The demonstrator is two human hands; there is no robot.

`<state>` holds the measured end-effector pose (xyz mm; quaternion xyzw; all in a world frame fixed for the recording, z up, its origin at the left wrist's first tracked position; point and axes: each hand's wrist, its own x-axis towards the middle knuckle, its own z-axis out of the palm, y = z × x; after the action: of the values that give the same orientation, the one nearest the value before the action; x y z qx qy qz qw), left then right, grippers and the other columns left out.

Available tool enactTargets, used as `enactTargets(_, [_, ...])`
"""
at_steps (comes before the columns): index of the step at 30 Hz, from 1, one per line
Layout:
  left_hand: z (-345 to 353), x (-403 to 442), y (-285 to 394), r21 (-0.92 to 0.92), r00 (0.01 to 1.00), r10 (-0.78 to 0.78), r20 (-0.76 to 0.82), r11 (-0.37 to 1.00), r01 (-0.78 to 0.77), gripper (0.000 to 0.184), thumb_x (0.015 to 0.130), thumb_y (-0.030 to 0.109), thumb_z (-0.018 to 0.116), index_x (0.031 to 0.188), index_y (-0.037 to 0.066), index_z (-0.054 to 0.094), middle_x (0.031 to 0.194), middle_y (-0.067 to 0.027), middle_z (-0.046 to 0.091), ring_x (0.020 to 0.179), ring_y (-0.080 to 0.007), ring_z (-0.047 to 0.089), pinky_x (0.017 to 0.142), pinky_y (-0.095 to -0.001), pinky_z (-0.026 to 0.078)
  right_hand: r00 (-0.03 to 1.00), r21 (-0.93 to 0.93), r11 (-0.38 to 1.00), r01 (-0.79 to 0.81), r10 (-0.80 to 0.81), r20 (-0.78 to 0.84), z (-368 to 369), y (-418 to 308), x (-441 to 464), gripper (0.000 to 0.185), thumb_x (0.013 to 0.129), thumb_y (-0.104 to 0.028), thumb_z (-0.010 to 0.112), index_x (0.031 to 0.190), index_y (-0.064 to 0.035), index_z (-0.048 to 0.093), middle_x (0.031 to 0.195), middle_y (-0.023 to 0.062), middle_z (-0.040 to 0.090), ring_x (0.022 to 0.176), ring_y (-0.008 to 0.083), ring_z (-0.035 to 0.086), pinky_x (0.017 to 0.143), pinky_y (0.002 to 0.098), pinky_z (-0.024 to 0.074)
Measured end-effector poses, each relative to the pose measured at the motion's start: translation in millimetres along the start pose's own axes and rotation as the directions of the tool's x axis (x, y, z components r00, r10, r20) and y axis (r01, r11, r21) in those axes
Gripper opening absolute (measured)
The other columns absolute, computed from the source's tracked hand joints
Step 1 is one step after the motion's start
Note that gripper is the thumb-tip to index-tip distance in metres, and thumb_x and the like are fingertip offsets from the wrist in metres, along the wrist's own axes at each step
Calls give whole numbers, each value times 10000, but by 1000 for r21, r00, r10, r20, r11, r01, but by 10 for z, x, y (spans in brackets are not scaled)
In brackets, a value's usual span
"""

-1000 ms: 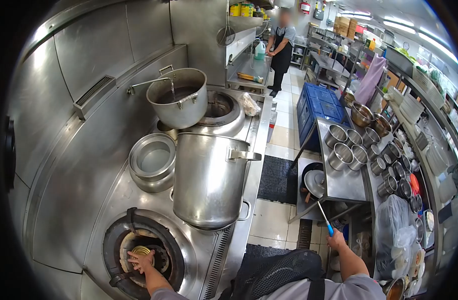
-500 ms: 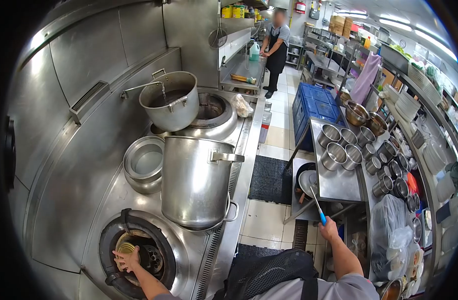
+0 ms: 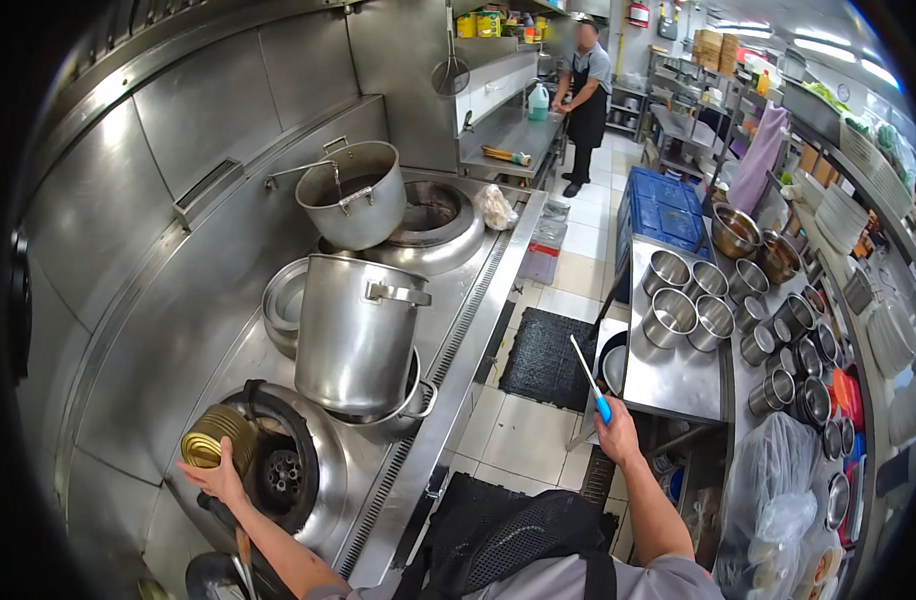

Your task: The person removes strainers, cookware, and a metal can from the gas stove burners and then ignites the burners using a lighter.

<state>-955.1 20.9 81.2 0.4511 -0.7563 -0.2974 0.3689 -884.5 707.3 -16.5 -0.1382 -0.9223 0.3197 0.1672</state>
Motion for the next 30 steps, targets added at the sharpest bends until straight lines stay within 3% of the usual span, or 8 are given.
enactTargets(3, [-287, -343, -139, -134, 996, 81, -46, 987, -87, 1234, 715, 514, 823, 1572, 126, 25, 1619, -180, 62, 1484, -333, 134, 1195, -455, 175, 997, 99, 994, -44, 38, 65, -81, 248, 215, 379, 851, -138, 649, 1205, -29, 567, 1071, 225, 618, 990, 409, 604, 870, 435, 481])
enactTargets(5, [-463, -691, -137, -225, 997, 47, -69, 972, -61, 1179, 771, 429, 810, 1568, 94, 8, 1606, -194, 105, 1468, -317, 191, 1184, -429, 215, 1000, 152, 988, -11, 7, 30, -234, 198, 240, 398, 861, -88, 619, 1245, -11, 547, 1196, 226, 586, 1118, 409, 567, 966, 440, 457])
enactTargets(7, [-728, -1159, -9, -654, 987, -59, 150, 743, 144, 1144, 806, 379, 792, 1570, 125, -21, 1599, -178, 126, 1439, -310, 262, 1157, -446, 271, 998, 186, 982, 40, -49, 44, -325, 263, 338, 414, 860, -104, 633, 1252, -8, 541, 1204, 220, 580, 1132, 399, 561, 976, 435, 452])
enactTargets(9, [-839, -1479, -52, -747, 951, -134, 279, 592, 302, 1136, 825, 373, 776, 1570, 156, -55, 1596, -153, 146, 1411, -319, 312, 1132, -464, 313, 991, 216, 973, 84, -105, 85, -321, 408, 299, 425, 858, -127, 650, 1253, -15, 541, 1215, 209, 580, 1144, 389, 557, 985, 424, 448])
enactTargets(13, [-944, -1997, -177, -731, 899, -129, 419, 539, 418, 1121, 832, 509, 724, 1568, 212, -67, 1600, -119, 169, 1378, -323, 357, 1037, -507, 390, 983, 225, 969, 104, -134, 123, -461, 623, -21, 405, 860, -145, 654, 1235, -28, 556, 1207, 206, 580, 1142, 392, 557, 982, 429, 451])
enactTargets(19, [-1103, -2576, -373, -713, 826, -137, 547, 440, 546, 1099, 824, 597, 683, 1567, 274, -60, 1598, -122, 170, 1395, -346, 321, 1040, -557, 365, 979, 171, 981, 96, -123, 160, -499, 991, -472, 391, 866, -173, 659, 1216, -24, 569, 1146, 215, 603, 1063, 399, 596, 930, 430, 477])
enactTargets(23, [-1114, -2817, -797, -705, 777, -66, 626, 379, 600, 1012, 797, 686, 652, 1553, 355, 66, 1579, -34, 240, 1378, -273, 350, 1005, -534, 389, 963, 158, 969, 187, -213, 165, -560, 784, -581, 378, 868, -166, 649, 1217, -40, 575, 1126, 209, 604, 1061, 391, 597, 923, 429, 480])
enactTargets(30, [-1365, -3548, -1451, -664, 660, 73, 748, 115, 739, 779, 882, 620, 591, 1461, 148, 371, 1428, -68, 487, 1258, -263, 524, 1008, -447, 462, 772, 262, 842, 472, -538, 338, -505, -210, -754, 424, 863, -113, 661, 1259, -13, 547, 1194, 195, 591, 1124, 366, 581, 984, 417, 466])
